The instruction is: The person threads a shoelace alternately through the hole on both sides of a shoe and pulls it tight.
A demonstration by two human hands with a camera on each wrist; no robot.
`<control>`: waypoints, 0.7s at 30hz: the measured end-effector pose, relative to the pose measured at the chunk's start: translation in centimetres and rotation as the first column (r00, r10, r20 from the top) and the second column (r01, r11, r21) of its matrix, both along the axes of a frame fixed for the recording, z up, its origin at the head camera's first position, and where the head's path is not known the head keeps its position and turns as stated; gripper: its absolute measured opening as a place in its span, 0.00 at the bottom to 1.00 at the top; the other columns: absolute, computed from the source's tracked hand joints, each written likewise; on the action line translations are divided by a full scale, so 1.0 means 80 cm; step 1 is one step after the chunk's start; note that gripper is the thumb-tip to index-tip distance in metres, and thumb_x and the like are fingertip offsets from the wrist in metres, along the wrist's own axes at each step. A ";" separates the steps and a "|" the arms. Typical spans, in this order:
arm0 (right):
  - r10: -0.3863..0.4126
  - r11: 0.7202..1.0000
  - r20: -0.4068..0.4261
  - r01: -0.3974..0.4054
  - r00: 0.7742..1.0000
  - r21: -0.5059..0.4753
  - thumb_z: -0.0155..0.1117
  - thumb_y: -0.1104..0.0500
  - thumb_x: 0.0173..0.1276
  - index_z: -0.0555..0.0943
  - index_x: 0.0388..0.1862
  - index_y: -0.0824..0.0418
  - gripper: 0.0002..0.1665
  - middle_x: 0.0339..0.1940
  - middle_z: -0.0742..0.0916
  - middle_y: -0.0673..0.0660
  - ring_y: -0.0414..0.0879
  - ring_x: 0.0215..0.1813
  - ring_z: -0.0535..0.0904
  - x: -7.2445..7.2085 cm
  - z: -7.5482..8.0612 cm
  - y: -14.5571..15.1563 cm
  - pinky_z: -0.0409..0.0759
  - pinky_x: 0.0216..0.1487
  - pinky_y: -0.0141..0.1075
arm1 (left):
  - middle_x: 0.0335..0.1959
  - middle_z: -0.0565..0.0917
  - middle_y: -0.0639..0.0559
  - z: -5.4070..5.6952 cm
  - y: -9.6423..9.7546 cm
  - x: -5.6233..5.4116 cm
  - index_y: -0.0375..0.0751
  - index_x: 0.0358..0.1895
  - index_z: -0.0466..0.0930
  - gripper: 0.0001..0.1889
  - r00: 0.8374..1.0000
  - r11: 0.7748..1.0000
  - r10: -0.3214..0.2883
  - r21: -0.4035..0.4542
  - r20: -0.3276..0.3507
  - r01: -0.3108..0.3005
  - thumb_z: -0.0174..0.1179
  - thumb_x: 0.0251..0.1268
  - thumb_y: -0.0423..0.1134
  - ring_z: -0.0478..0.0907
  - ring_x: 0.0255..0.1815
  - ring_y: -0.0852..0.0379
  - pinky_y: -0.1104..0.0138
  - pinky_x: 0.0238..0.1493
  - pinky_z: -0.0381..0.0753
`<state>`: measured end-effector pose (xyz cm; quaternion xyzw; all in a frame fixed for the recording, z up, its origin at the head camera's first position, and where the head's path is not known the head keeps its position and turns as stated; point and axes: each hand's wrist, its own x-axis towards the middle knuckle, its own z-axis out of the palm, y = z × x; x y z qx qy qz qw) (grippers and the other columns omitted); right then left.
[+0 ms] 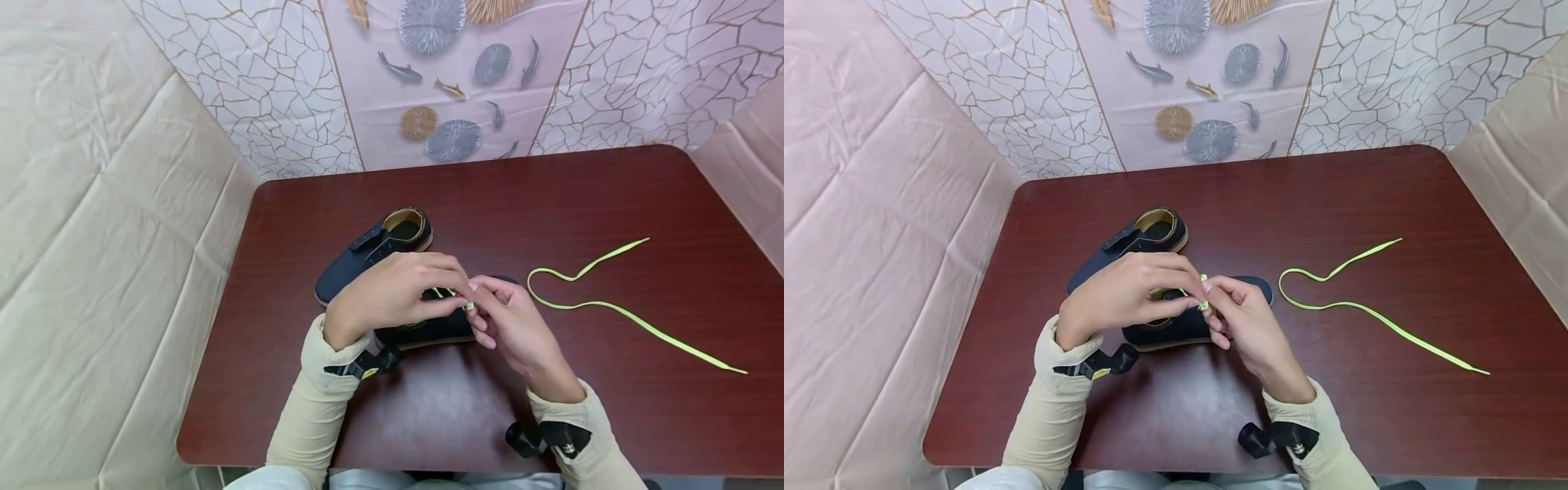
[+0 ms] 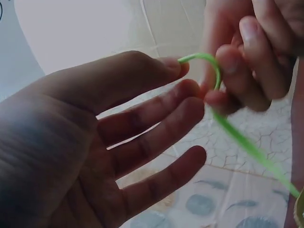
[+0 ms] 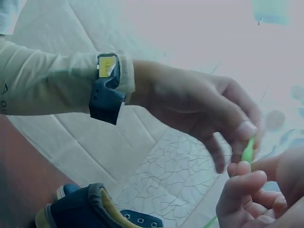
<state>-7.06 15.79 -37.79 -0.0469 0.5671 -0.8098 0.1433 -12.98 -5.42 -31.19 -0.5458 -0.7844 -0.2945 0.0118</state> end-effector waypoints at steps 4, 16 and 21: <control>0.000 0.998 -0.044 0.003 0.999 0.068 0.56 0.65 0.83 0.85 0.43 0.55 0.12 0.27 0.81 0.49 0.37 0.26 0.74 0.009 0.004 0.011 0.67 0.19 0.26 | 0.47 0.87 0.60 0.001 -0.007 0.003 0.48 0.50 0.90 0.07 0.994 0.995 0.096 -0.030 0.052 -0.095 0.65 0.77 0.39 0.82 0.47 0.66 0.74 0.52 0.78; -0.048 0.910 -0.246 0.143 0.968 0.389 0.61 0.65 0.81 0.83 0.49 0.72 0.09 0.37 0.86 0.50 0.44 0.24 0.76 0.033 -0.001 0.015 0.77 0.21 0.35 | 0.46 0.89 0.57 -0.096 -0.007 0.040 0.47 0.55 0.88 0.10 0.860 0.867 0.476 -0.264 0.182 -0.423 0.65 0.77 0.42 0.84 0.43 0.62 0.66 0.47 0.83; -0.096 0.875 -0.305 0.226 0.947 0.427 0.64 0.67 0.79 0.83 0.47 0.73 0.08 0.31 0.82 0.54 0.45 0.18 0.76 0.028 -0.012 0.013 0.79 0.23 0.36 | 0.38 0.90 0.60 -0.121 0.008 0.053 0.48 0.54 0.85 0.11 0.765 0.787 0.617 -0.128 0.186 -0.604 0.69 0.73 0.42 0.86 0.37 0.64 0.64 0.39 0.83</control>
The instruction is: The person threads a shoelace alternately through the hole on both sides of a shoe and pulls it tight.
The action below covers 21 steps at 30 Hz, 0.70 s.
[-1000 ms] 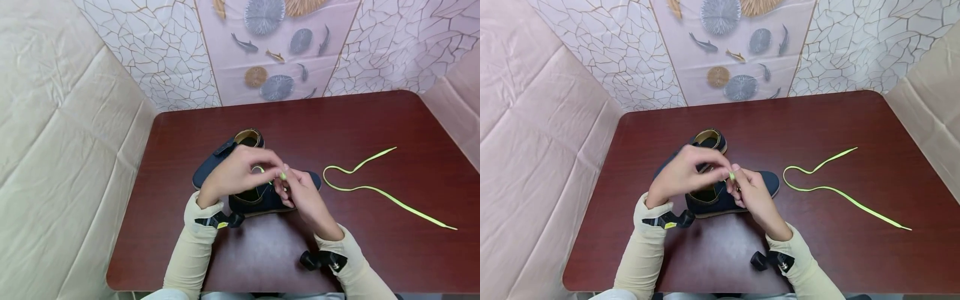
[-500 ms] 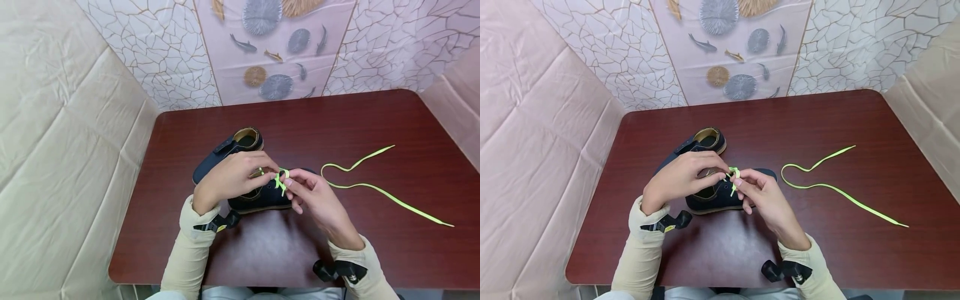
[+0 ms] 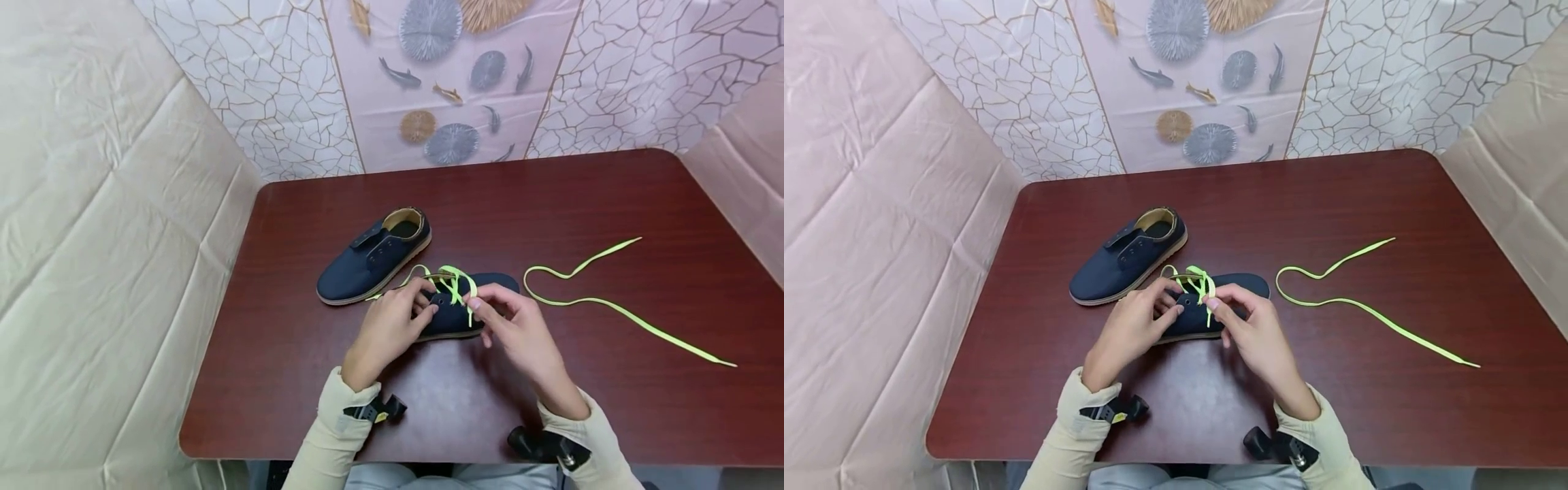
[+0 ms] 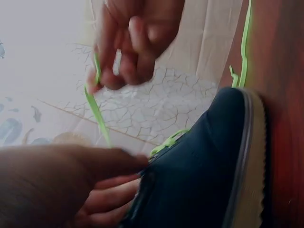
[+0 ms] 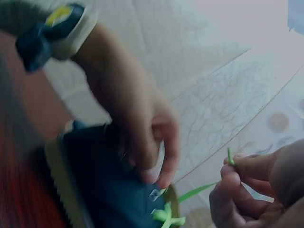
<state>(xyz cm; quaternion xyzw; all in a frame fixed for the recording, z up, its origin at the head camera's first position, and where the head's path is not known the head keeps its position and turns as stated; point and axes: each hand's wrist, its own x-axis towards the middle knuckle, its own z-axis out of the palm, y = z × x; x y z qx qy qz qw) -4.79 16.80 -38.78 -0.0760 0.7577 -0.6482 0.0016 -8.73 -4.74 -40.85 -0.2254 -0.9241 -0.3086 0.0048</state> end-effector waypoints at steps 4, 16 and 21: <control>-0.019 1.000 -0.063 0.020 0.998 0.021 0.65 0.69 0.76 0.83 0.48 0.75 0.07 0.30 0.82 0.59 0.45 0.21 0.79 -0.022 -0.012 -0.004 0.81 0.26 0.35 | 0.37 0.91 0.60 0.000 0.004 0.002 0.48 0.52 0.88 0.10 0.998 0.997 0.066 0.036 -0.003 -0.066 0.71 0.71 0.41 0.87 0.38 0.63 0.63 0.41 0.83; 0.045 0.869 -0.272 0.096 0.961 0.485 0.69 0.62 0.76 0.86 0.42 0.61 0.03 0.32 0.88 0.54 0.44 0.30 0.75 -0.076 -0.034 -0.022 0.72 0.34 0.36 | 0.44 0.89 0.63 -0.018 -0.001 0.004 0.55 0.44 0.91 0.05 0.981 0.993 0.016 0.119 -0.196 0.007 0.73 0.69 0.42 0.86 0.49 0.63 0.63 0.43 0.85; 0.105 0.849 -0.255 0.046 0.961 0.526 0.68 0.63 0.76 0.84 0.39 0.60 0.04 0.27 0.82 0.51 0.42 0.30 0.73 -0.074 -0.032 -0.022 0.70 0.34 0.36 | 0.43 0.90 0.63 -0.026 -0.005 0.002 0.55 0.44 0.91 0.05 0.953 0.992 0.005 0.122 -0.304 0.034 0.74 0.68 0.41 0.87 0.49 0.62 0.64 0.43 0.86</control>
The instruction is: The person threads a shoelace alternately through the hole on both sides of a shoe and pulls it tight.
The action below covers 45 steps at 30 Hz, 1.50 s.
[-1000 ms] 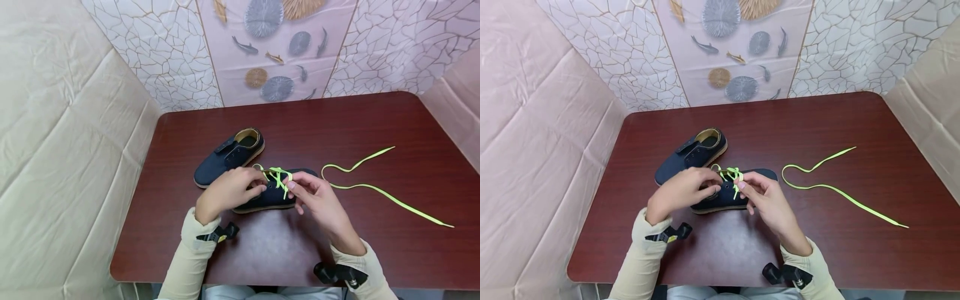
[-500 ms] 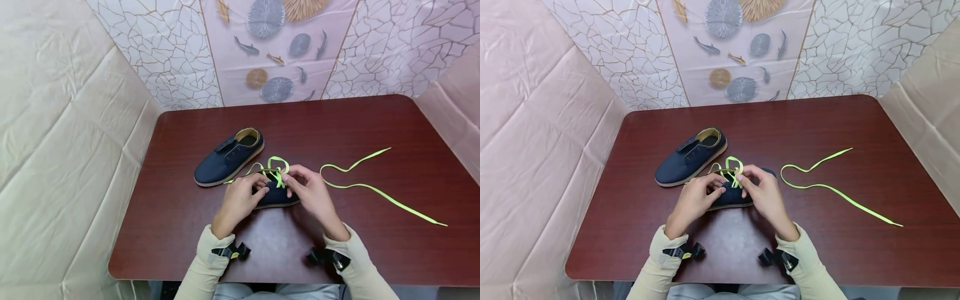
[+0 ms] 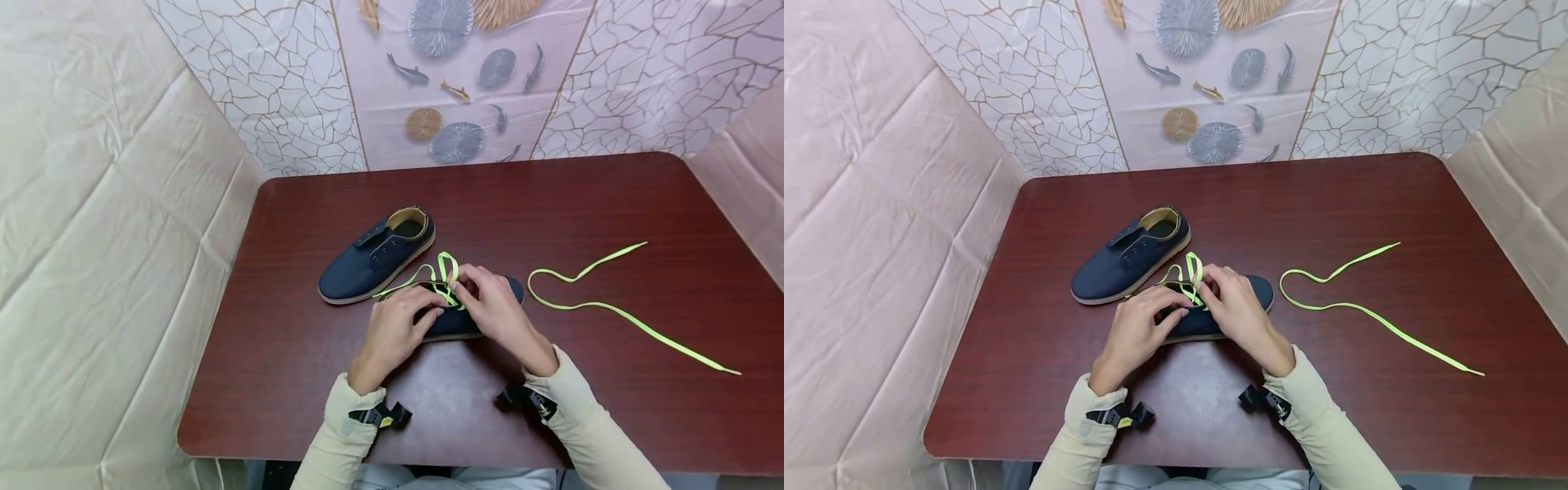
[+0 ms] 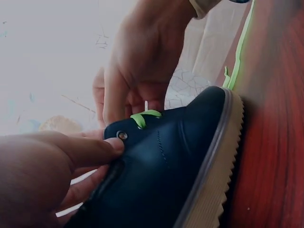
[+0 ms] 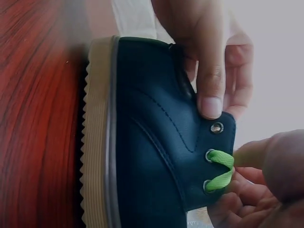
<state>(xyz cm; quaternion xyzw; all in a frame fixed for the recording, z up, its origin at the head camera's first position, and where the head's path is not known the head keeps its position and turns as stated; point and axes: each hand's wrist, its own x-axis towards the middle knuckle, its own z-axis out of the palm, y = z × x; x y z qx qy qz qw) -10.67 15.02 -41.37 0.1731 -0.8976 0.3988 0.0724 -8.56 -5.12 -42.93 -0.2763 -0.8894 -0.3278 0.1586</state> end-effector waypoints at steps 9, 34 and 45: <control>0.085 0.996 0.094 -0.082 0.992 -0.029 0.67 0.61 0.77 0.84 0.36 0.55 0.07 0.23 0.77 0.46 0.38 0.27 0.70 -0.001 0.009 0.010 0.68 0.32 0.33 | 0.43 0.90 0.61 -0.003 0.002 0.001 0.54 0.45 0.91 0.05 0.998 1.000 -0.018 0.011 -0.068 0.019 0.73 0.69 0.41 0.87 0.48 0.61 0.64 0.44 0.86; 0.229 0.971 0.264 -0.203 0.937 -0.123 0.66 0.65 0.76 0.85 0.38 0.59 0.05 0.27 0.82 0.47 0.39 0.30 0.74 -0.018 0.004 0.018 0.71 0.33 0.31 | 0.49 0.88 0.64 -0.014 0.003 0.000 0.55 0.53 0.87 0.08 0.995 0.993 -0.040 -0.117 -0.088 0.029 0.64 0.77 0.41 0.84 0.49 0.63 0.66 0.49 0.82; 0.273 0.951 0.316 -0.206 0.908 -0.231 0.65 0.65 0.77 0.85 0.40 0.62 0.04 0.30 0.83 0.50 0.39 0.30 0.73 -0.021 0.003 0.021 0.71 0.34 0.31 | 0.47 0.90 0.63 -0.019 0.003 0.001 0.57 0.51 0.91 0.10 0.990 1.000 -0.014 0.008 -0.137 0.015 0.71 0.71 0.42 0.85 0.51 0.64 0.68 0.52 0.83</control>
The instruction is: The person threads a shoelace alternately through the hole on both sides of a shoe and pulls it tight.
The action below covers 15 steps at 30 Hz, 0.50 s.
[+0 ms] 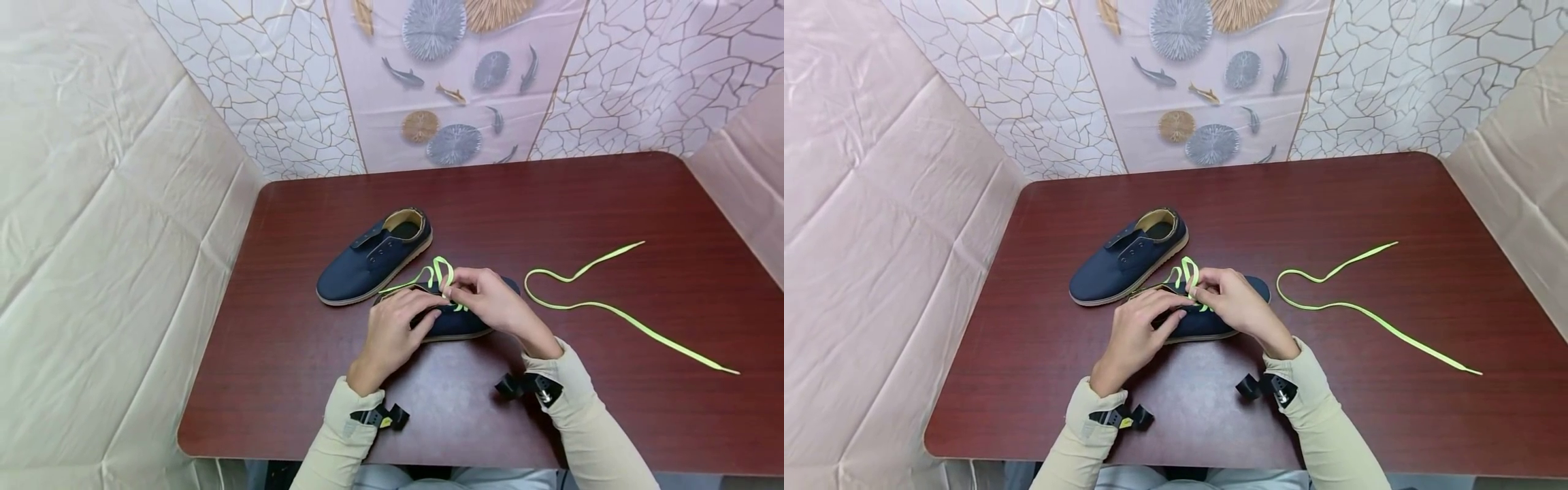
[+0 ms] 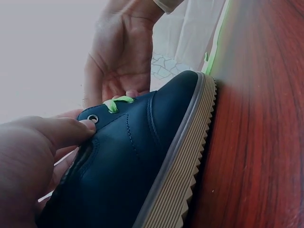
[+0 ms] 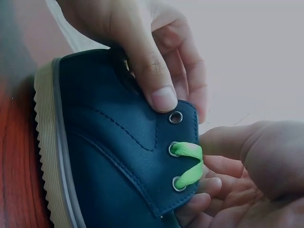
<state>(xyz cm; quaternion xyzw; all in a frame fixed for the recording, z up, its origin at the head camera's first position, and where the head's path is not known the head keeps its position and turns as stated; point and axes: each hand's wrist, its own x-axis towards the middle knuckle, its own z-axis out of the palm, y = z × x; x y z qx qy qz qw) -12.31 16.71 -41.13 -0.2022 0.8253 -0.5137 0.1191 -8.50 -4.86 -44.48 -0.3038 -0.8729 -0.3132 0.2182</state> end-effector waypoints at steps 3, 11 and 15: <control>-0.004 1.000 0.005 0.004 1.000 -0.004 0.64 0.65 0.78 0.86 0.41 0.63 0.04 0.30 0.83 0.50 0.39 0.31 0.74 0.000 -0.001 -0.001 0.71 0.34 0.31 | 0.47 0.91 0.63 0.000 0.001 0.000 0.57 0.53 0.91 0.10 1.000 1.000 0.010 -0.003 0.002 -0.010 0.71 0.71 0.42 0.86 0.51 0.64 0.68 0.52 0.83; -0.027 0.999 -0.014 0.027 1.000 -0.032 0.66 0.65 0.77 0.85 0.39 0.61 0.05 0.29 0.81 0.50 0.39 0.31 0.74 0.000 -0.004 -0.001 0.71 0.35 0.30 | 0.51 0.90 0.63 0.002 0.002 0.002 0.58 0.56 0.90 0.12 1.000 0.998 0.014 -0.066 0.025 -0.012 0.68 0.73 0.42 0.84 0.53 0.64 0.68 0.54 0.82; -0.037 0.998 -0.014 0.036 0.999 -0.052 0.66 0.64 0.78 0.85 0.39 0.61 0.05 0.31 0.83 0.52 0.40 0.31 0.75 0.000 -0.005 -0.001 0.72 0.35 0.30 | 0.51 0.90 0.64 0.004 0.004 0.002 0.59 0.57 0.90 0.13 0.999 0.995 0.024 -0.099 0.029 -0.021 0.68 0.74 0.42 0.83 0.53 0.64 0.67 0.54 0.82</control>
